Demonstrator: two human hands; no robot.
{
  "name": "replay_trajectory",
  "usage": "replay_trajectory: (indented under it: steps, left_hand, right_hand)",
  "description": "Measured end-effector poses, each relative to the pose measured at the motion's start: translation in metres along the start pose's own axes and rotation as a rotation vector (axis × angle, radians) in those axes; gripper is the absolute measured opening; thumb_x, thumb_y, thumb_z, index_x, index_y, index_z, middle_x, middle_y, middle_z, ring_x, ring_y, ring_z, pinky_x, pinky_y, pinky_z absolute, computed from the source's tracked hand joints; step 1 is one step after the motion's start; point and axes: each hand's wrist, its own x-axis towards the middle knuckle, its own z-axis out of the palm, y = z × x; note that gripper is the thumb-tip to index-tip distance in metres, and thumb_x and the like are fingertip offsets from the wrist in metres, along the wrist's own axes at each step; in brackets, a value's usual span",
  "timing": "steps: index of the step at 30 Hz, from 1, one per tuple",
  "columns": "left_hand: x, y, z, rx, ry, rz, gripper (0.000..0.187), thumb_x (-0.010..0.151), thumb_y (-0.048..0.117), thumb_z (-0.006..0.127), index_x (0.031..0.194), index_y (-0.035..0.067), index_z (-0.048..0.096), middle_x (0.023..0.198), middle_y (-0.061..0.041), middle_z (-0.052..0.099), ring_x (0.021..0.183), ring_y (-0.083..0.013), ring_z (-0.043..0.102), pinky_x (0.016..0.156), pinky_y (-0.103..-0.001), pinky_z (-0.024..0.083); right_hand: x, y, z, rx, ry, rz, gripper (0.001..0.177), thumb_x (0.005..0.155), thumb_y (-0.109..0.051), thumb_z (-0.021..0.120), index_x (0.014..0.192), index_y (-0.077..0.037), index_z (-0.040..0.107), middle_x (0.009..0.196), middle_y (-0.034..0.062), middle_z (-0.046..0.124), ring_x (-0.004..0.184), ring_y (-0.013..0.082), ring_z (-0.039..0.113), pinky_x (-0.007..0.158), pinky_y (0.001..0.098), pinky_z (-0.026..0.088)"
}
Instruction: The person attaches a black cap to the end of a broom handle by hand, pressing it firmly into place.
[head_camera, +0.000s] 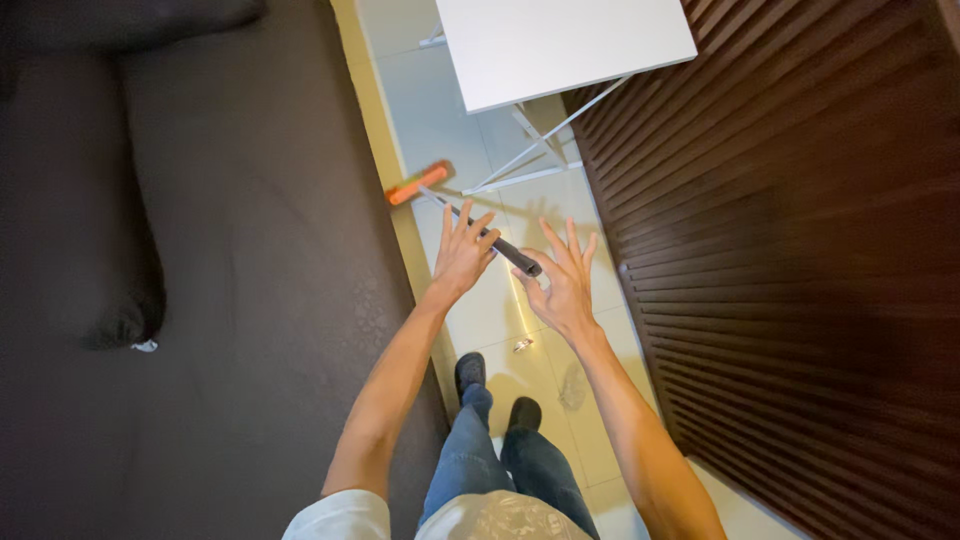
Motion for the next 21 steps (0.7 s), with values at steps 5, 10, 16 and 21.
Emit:
replay_trajectory:
  steps: [5,10,16,21]
  left_hand:
    - [0.023,-0.05,0.015,-0.052,-0.189,-0.125,0.046,0.08,0.023,0.081,0.124,0.019,0.072,0.15,-0.01,0.047,0.152,-0.0406,0.022,0.124,-0.065,0.006]
    - [0.035,-0.079,0.035,-0.171,-0.259,-0.14,0.045,0.082,0.017,0.079,0.126,0.022,0.073,0.153,-0.015,0.042,0.15,-0.0434,0.019,0.123,-0.065,0.004]
    - [0.044,-0.076,0.039,-0.202,-0.208,-0.118,0.04,0.083,0.016,0.079,0.122,0.022,0.076,0.152,-0.011,0.046,0.152,-0.0411,0.023,0.125,-0.064,0.005]
    - [0.037,-0.064,0.041,-0.212,-0.22,-0.134,0.035,0.084,0.017,0.078,0.118,0.021,0.076,0.151,-0.01,0.047,0.152,-0.0403,0.023,0.125,-0.065,0.003]
  right_hand:
    - [0.025,0.012,0.048,0.024,-0.045,0.067,0.032,0.084,-0.019,0.081,0.115,-0.015,0.076,0.156,0.016,0.048,0.152,0.0488,0.026,0.12,0.0726,0.005]
    - [0.031,0.026,0.073,0.027,-0.075,0.155,0.032,0.086,-0.015,0.078,0.118,-0.013,0.075,0.158,0.0132,0.049,0.155,0.0482,0.026,0.122,0.0727,0.004]
    - [0.031,0.026,0.073,0.039,-0.01,0.294,0.035,0.088,-0.025,0.079,0.12,-0.011,0.074,0.158,0.0194,0.045,0.152,0.0497,0.025,0.119,0.0728,0.004]
    - [0.018,0.025,0.071,-0.027,-0.002,0.331,0.035,0.088,-0.033,0.08,0.115,-0.012,0.075,0.155,0.0188,0.047,0.149,0.0488,0.029,0.119,0.0723,0.005]
